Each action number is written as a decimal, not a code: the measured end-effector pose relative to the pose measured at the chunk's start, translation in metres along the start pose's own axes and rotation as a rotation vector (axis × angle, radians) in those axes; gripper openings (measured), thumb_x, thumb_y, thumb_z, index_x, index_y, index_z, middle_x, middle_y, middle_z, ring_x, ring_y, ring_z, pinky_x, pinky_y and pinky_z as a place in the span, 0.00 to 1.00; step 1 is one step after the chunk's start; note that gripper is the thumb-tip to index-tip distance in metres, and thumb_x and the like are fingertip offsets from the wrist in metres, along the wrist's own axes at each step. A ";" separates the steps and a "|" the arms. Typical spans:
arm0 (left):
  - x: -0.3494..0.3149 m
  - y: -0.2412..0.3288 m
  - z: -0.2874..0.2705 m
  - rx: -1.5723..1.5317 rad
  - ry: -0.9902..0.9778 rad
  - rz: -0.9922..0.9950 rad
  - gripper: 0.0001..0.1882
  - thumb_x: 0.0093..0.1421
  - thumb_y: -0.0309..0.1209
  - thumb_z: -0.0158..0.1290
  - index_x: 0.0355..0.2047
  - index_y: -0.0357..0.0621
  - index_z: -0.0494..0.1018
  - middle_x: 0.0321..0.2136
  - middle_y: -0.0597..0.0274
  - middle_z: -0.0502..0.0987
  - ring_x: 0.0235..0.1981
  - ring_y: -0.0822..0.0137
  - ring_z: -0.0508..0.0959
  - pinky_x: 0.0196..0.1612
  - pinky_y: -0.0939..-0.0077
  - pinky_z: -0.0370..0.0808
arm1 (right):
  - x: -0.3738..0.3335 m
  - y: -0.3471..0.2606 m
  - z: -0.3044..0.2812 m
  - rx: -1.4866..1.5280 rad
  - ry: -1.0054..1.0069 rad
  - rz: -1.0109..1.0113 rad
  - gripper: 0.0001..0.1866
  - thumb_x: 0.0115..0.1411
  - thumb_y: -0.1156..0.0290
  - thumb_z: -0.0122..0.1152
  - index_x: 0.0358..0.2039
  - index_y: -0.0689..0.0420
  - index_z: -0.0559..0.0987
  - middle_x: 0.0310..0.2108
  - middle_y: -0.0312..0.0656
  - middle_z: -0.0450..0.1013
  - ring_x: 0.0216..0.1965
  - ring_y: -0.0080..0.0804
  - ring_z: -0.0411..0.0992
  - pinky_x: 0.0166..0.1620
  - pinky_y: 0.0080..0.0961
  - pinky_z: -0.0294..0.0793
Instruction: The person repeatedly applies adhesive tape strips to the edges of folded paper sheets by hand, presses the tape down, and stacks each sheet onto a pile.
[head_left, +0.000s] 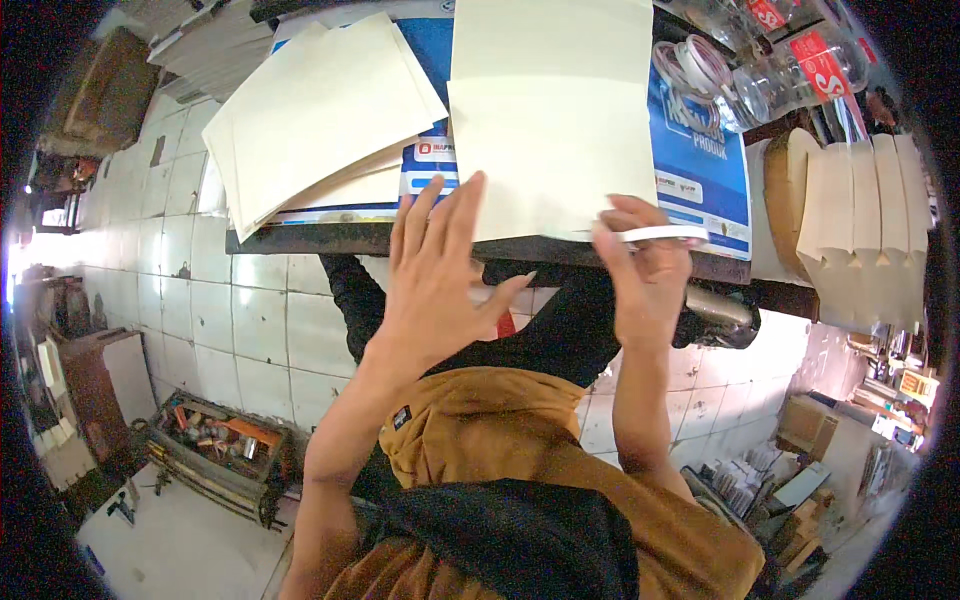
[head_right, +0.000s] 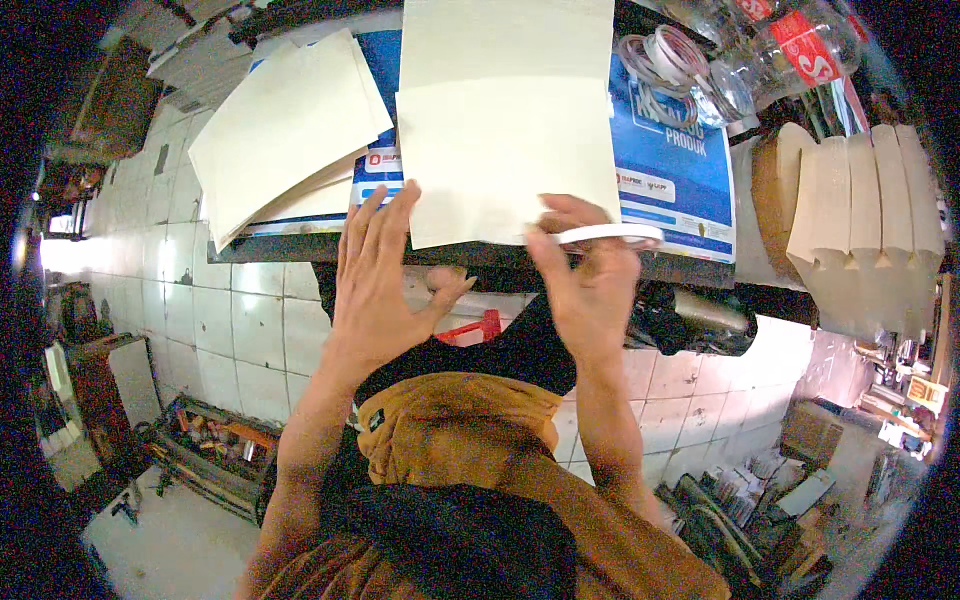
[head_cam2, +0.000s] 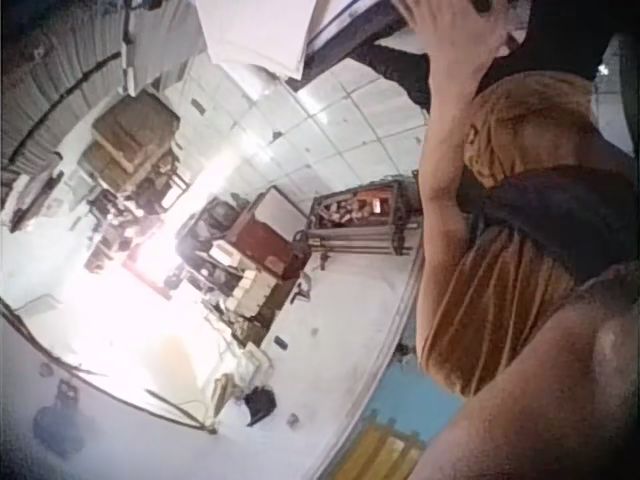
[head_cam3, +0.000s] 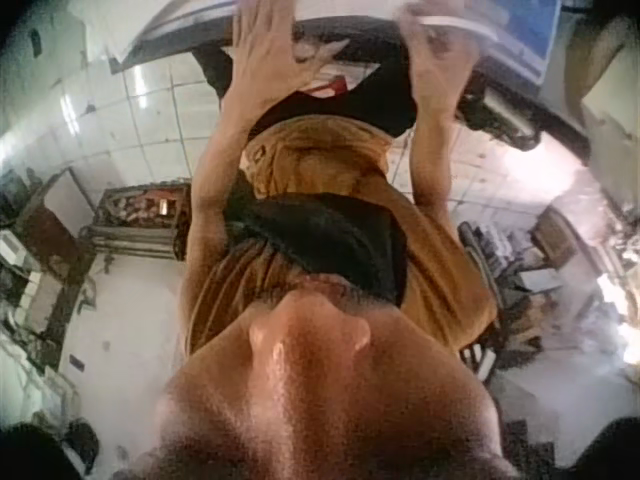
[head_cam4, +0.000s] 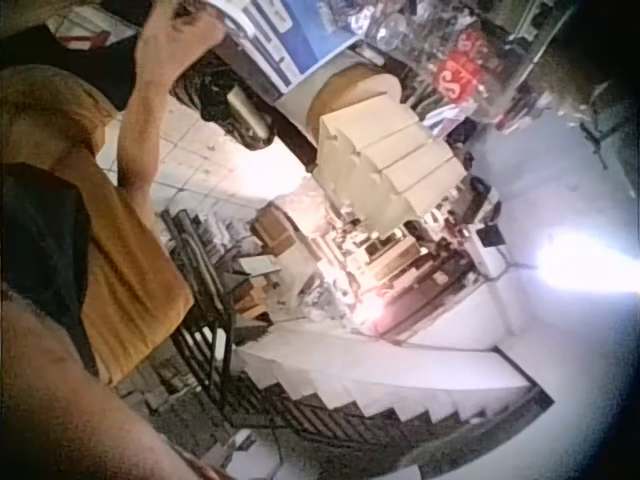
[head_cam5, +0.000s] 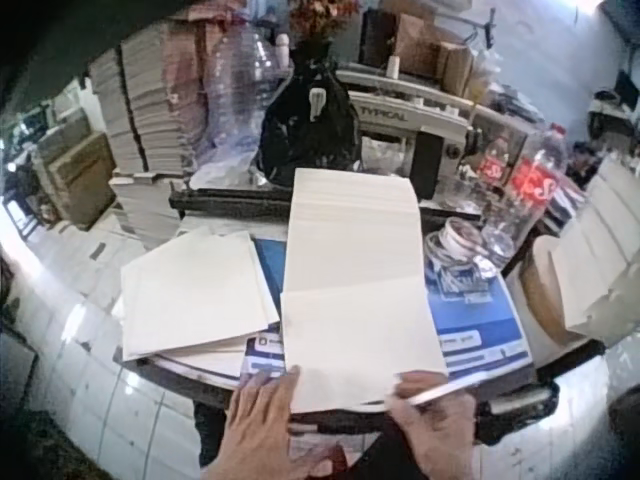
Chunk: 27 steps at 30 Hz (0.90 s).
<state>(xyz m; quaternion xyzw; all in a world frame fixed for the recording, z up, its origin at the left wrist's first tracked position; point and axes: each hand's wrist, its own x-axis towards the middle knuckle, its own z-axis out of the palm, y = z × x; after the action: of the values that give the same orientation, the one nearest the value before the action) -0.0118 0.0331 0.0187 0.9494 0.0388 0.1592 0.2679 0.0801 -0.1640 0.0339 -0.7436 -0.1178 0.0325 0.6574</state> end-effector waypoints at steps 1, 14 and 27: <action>-0.005 -0.007 0.002 0.000 -0.005 0.000 0.50 0.53 0.47 0.68 0.70 0.41 0.57 0.68 0.47 0.63 0.71 0.44 0.58 0.73 0.46 0.51 | -0.002 -0.002 0.012 0.037 -0.058 0.023 0.17 0.60 0.75 0.71 0.50 0.61 0.81 0.37 0.40 0.81 0.40 0.23 0.77 0.46 0.21 0.75; -0.017 -0.019 0.020 0.053 0.087 0.029 0.51 0.48 0.48 0.73 0.66 0.38 0.61 0.67 0.63 0.67 0.71 0.55 0.62 0.74 0.47 0.48 | -0.007 0.017 0.055 -0.348 -0.082 -0.074 0.14 0.60 0.73 0.69 0.47 0.56 0.83 0.37 0.41 0.81 0.40 0.33 0.79 0.48 0.32 0.73; -0.052 -0.012 0.046 -0.146 0.304 0.005 0.50 0.57 0.44 0.66 0.70 0.32 0.52 0.63 0.50 0.72 0.71 0.47 0.59 0.73 0.41 0.44 | -0.009 0.020 0.057 -0.466 0.006 -0.248 0.12 0.59 0.77 0.69 0.44 0.60 0.84 0.31 0.38 0.80 0.33 0.24 0.77 0.44 0.26 0.74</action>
<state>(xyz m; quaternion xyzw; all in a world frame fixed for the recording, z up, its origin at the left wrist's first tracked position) -0.0459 0.0126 -0.0388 0.8926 0.0648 0.3038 0.3268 0.0622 -0.1133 0.0055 -0.8548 -0.2107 -0.0785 0.4677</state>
